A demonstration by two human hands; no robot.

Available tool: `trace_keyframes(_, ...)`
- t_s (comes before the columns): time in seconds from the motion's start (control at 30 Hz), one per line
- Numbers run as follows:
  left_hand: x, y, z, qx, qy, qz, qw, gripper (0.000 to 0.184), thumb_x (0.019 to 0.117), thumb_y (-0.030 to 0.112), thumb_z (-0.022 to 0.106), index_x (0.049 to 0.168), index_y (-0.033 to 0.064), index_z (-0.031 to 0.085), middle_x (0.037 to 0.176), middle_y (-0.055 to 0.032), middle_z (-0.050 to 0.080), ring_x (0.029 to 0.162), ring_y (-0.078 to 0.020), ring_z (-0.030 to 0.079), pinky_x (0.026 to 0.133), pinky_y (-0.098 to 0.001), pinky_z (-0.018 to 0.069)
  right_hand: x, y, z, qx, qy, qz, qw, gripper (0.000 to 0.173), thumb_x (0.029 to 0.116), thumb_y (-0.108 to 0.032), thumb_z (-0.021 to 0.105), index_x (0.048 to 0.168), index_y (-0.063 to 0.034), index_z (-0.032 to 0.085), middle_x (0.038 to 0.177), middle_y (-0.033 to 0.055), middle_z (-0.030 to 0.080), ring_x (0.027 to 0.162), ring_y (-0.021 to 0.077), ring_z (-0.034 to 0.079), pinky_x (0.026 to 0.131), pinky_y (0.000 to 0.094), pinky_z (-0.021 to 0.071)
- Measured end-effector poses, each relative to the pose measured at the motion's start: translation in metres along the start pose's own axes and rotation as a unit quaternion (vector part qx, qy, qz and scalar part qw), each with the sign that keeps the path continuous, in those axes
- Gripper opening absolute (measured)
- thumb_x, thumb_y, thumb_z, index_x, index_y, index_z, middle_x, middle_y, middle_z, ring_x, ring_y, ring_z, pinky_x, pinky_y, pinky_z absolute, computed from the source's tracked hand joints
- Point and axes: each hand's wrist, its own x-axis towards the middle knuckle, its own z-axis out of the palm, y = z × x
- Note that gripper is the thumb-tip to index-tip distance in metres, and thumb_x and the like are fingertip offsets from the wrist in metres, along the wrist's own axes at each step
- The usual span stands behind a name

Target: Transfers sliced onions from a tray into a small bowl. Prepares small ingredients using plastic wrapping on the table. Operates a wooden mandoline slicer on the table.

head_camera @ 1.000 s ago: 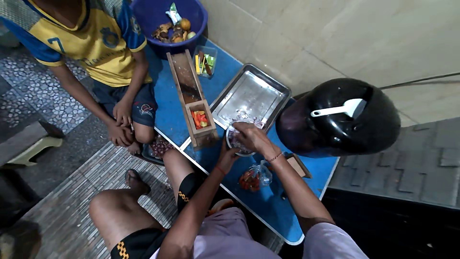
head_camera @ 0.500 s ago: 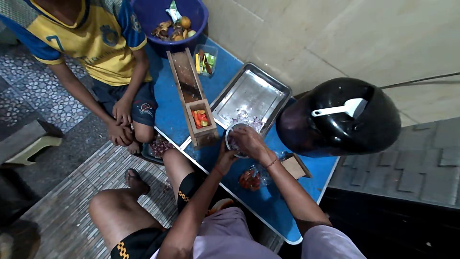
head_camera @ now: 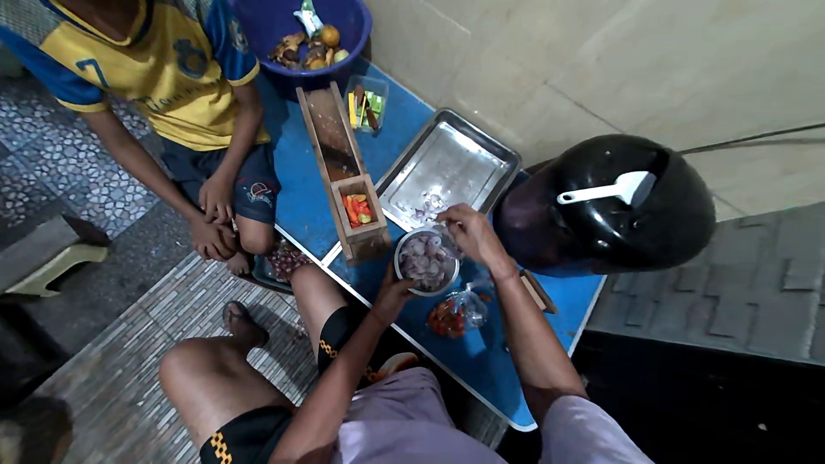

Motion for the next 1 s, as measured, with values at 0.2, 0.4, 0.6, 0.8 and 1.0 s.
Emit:
trace_keyframes(0.2,-0.051,-0.007,-0.040,0.065,0.015,-0.018,0.998,0.085,0.0921,-0.005,0.055,0.162,0.0146,0.010,0.141,-0.0171,0.051,0.109,-0.0223,0.065,0.085,-0.0384,0.0588,0.068,0.096,0.014,-0.088,-0.041,0.223,0.970,0.045,0.0979,-0.008,0.064,0.140,0.0049,0.056,0.135,0.0374,0.055,0.126,0.0537,0.055,0.106,0.0660,0.0442)
trace_keyframes(0.4,-0.076,-0.016,-0.067,0.027,0.056,-0.040,0.997,0.090,0.0891,-0.009,0.055,0.162,0.0165,0.009,0.140,-0.0165,0.052,0.107,-0.0228,0.066,0.084,-0.0389,0.0602,0.065,0.096,0.040,-0.146,-0.074,0.262,0.951,0.044,0.0969,-0.013,0.065,0.136,0.0071,0.057,0.143,0.0370,0.049,0.128,0.0580,0.051,0.102,0.0713,0.0433)
trace_keyframes(0.6,-0.073,-0.021,-0.078,-0.032,0.040,-0.030,0.998,0.087,0.0889,-0.008,0.054,0.160,0.0164,0.010,0.135,-0.0146,0.057,0.107,-0.0233,0.067,0.086,-0.0409,0.0599,0.068,0.075,0.024,-0.070,-0.124,0.193,0.971,0.029,0.0970,0.000,0.056,0.122,0.0009,0.070,0.124,0.0302,0.065,0.119,0.0490,0.061,0.102,0.0673,0.0457)
trace_keyframes(0.8,-0.068,-0.019,-0.080,-0.051,0.037,-0.031,0.998,0.086,0.0881,-0.008,0.054,0.159,0.0168,0.013,0.134,-0.0145,0.056,0.107,-0.0235,0.067,0.086,-0.0408,0.0596,0.107,0.100,0.033,0.001,-0.022,0.211,0.977,0.031,0.1044,-0.013,0.053,0.128,0.0029,0.067,0.128,0.0315,0.064,0.123,0.0488,0.060,0.106,0.0658,0.0437)
trace_keyframes(1.0,-0.066,-0.025,-0.087,-0.029,0.017,-0.025,0.999,0.086,0.0874,-0.003,0.058,0.159,0.0155,0.015,0.136,-0.0142,0.057,0.110,-0.0244,0.066,0.089,-0.0431,0.0593,0.101,0.075,0.064,0.071,-0.096,0.186,0.975,0.030,0.1053,-0.023,0.056,0.118,-0.0018,0.073,0.121,0.0245,0.068,0.115,0.0396,0.064,0.103,0.0613,0.0475)
